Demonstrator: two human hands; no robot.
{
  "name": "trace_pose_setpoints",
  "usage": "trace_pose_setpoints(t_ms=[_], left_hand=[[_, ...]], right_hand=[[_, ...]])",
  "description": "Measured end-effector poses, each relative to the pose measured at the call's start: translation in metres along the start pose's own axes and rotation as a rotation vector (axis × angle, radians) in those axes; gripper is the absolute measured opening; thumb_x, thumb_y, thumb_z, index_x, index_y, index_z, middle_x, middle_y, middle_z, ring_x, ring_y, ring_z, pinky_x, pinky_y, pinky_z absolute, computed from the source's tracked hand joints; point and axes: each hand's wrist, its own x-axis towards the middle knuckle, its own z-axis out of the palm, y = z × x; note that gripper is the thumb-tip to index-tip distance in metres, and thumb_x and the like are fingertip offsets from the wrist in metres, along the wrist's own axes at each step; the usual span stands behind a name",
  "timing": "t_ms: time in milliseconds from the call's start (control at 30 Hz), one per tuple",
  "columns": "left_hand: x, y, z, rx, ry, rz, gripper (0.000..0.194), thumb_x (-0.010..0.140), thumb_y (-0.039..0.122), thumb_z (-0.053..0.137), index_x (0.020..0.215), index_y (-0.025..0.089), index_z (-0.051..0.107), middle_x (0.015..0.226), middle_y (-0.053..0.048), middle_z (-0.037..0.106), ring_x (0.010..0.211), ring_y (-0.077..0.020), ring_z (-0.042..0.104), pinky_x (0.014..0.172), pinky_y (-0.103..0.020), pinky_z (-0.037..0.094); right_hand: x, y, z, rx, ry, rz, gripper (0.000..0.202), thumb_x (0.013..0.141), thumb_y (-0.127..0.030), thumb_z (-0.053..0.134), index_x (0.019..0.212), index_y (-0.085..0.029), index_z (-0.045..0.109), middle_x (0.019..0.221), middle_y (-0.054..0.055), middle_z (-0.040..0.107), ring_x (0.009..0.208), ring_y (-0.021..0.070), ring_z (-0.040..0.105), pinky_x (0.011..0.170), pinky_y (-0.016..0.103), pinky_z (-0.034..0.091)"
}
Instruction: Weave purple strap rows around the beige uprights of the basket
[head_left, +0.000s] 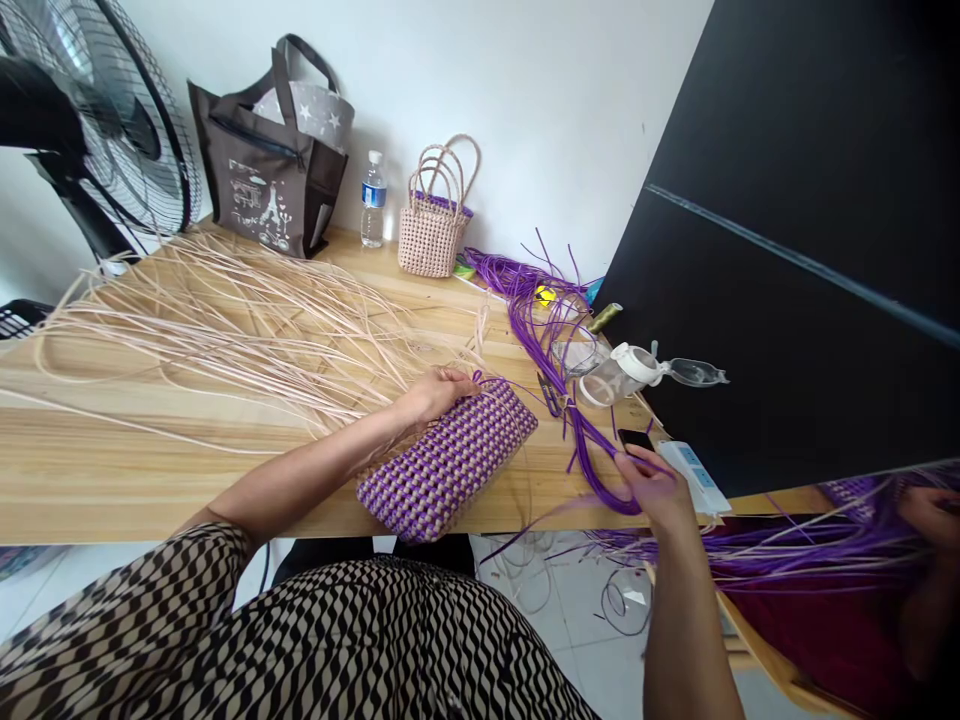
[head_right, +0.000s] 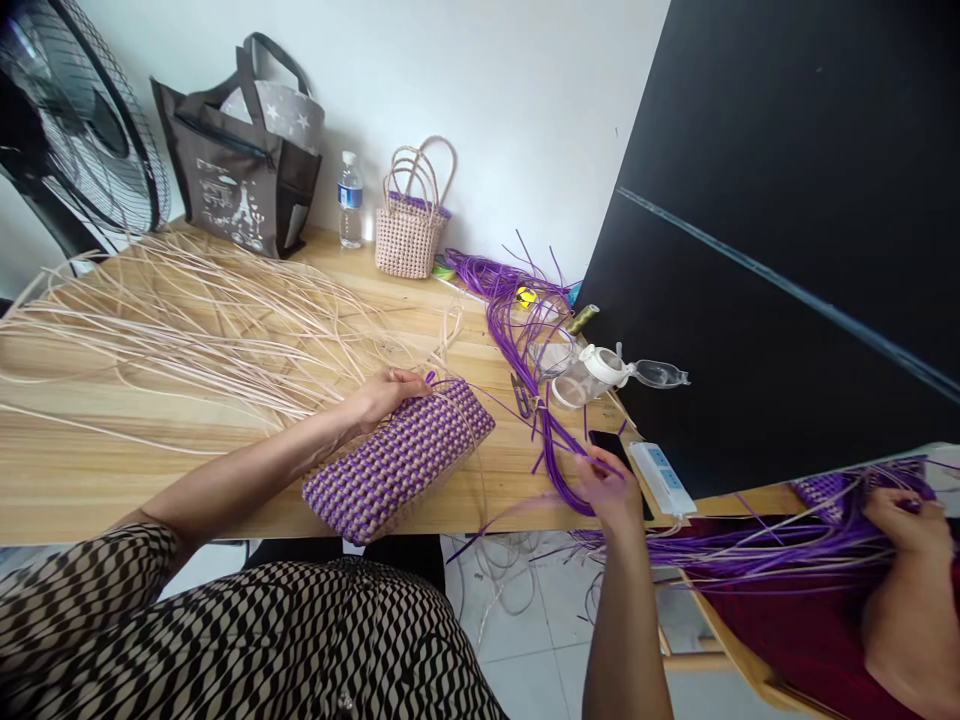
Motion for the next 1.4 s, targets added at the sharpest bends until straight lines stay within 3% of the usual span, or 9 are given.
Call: trace_pose_setpoints(t_ms=[100, 233, 367, 467, 667, 767, 867, 1133, 1400], left_hand=[[0.0, -0.002, 0.0, -0.015, -0.006, -0.058, 0.014, 0.067, 0.027, 0.061, 0.061, 0.014, 0.06, 0.05, 0.003, 0.054, 0.042, -0.0083, 0.044, 0.043, -0.022, 0.029], [-0.003, -0.001, 0.001, 0.008, -0.025, -0.043, 0.016, 0.068, 0.029, 0.06, 0.064, 0.014, 0.061, 0.053, 0.003, 0.055, 0.044, -0.0083, 0.044, 0.045, -0.022, 0.031], [-0.006, -0.001, 0.001, 0.051, -0.073, 0.022, 0.022, 0.068, 0.035, 0.06, 0.064, 0.014, 0.06, 0.053, 0.003, 0.054, 0.046, -0.0081, 0.043, 0.046, -0.022, 0.03], [-0.005, -0.005, 0.001, 0.084, -0.098, 0.103, 0.026, 0.069, 0.038, 0.06, 0.062, 0.013, 0.058, 0.053, 0.004, 0.05, 0.046, -0.007, 0.039, 0.047, -0.022, 0.028], [-0.003, -0.008, 0.003, 0.124, -0.164, 0.155, 0.029, 0.069, 0.041, 0.059, 0.063, 0.013, 0.059, 0.055, 0.003, 0.048, 0.049, -0.0071, 0.038, 0.048, -0.021, 0.027], [-0.004, -0.006, 0.003, 0.121, -0.214, 0.165, 0.03, 0.069, 0.042, 0.059, 0.064, 0.013, 0.059, 0.055, 0.003, 0.049, 0.049, -0.007, 0.037, 0.048, -0.021, 0.026], [-0.005, -0.004, 0.002, 0.128, -0.192, 0.15, 0.029, 0.07, 0.041, 0.058, 0.063, 0.012, 0.059, 0.053, 0.003, 0.048, 0.048, -0.0067, 0.035, 0.047, -0.021, 0.025], [-0.006, -0.004, 0.003, 0.142, -0.18, 0.187, 0.031, 0.072, 0.04, 0.057, 0.06, 0.012, 0.057, 0.052, 0.003, 0.044, 0.048, -0.0064, 0.032, 0.047, -0.021, 0.024], [-0.009, -0.004, 0.005, 0.229, -0.18, 0.306, 0.035, 0.076, 0.041, 0.052, 0.055, 0.014, 0.049, 0.053, 0.003, 0.04, 0.05, -0.0069, 0.032, 0.048, -0.021, 0.026]], right_hand=[[-0.025, -0.012, -0.008, -0.339, 0.184, -0.363, 0.03, 0.068, -0.032, 0.065, 0.093, -0.016, 0.066, 0.075, 0.004, 0.063, 0.059, 0.0162, 0.056, 0.063, 0.035, 0.048], [-0.079, -0.072, 0.019, -0.229, 0.371, -0.796, 0.021, 0.081, -0.025, 0.055, 0.099, -0.018, 0.065, 0.093, 0.008, 0.065, 0.08, 0.0188, 0.061, 0.073, 0.033, 0.049], [-0.101, -0.115, 0.065, -0.236, -0.028, -1.034, 0.018, 0.084, -0.023, 0.056, 0.099, -0.021, 0.065, 0.096, 0.007, 0.066, 0.089, 0.0187, 0.061, 0.082, 0.032, 0.048], [-0.09, -0.123, 0.087, -0.315, -0.363, -0.951, 0.014, 0.084, -0.026, 0.055, 0.092, -0.019, 0.064, 0.088, 0.006, 0.065, 0.083, 0.0182, 0.061, 0.076, 0.031, 0.048], [-0.069, -0.136, 0.087, -0.385, -0.709, -0.77, 0.016, 0.083, -0.024, 0.051, 0.075, -0.017, 0.064, 0.073, 0.002, 0.063, 0.069, 0.0142, 0.056, 0.064, 0.026, 0.041], [-0.066, -0.146, 0.083, -0.204, -0.987, -0.524, 0.016, 0.079, -0.03, 0.057, 0.078, -0.016, 0.065, 0.07, 0.001, 0.063, 0.063, 0.0116, 0.055, 0.058, 0.023, 0.04], [-0.062, -0.15, 0.084, -0.004, -1.091, -0.311, 0.023, 0.074, -0.037, 0.062, 0.073, -0.014, 0.064, 0.065, 0.0, 0.061, 0.054, 0.0078, 0.049, 0.052, 0.02, 0.037], [-0.058, -0.139, 0.083, 0.154, -1.082, 0.008, 0.029, 0.065, -0.039, 0.072, 0.074, -0.013, 0.065, 0.058, -0.002, 0.056, 0.045, 0.0034, 0.041, 0.04, 0.016, 0.025], [-0.064, -0.135, 0.109, 0.478, -0.677, -0.026, 0.032, 0.058, -0.039, 0.076, 0.069, -0.014, 0.059, 0.058, -0.003, 0.054, 0.045, 0.0027, 0.039, 0.038, 0.016, 0.024]])
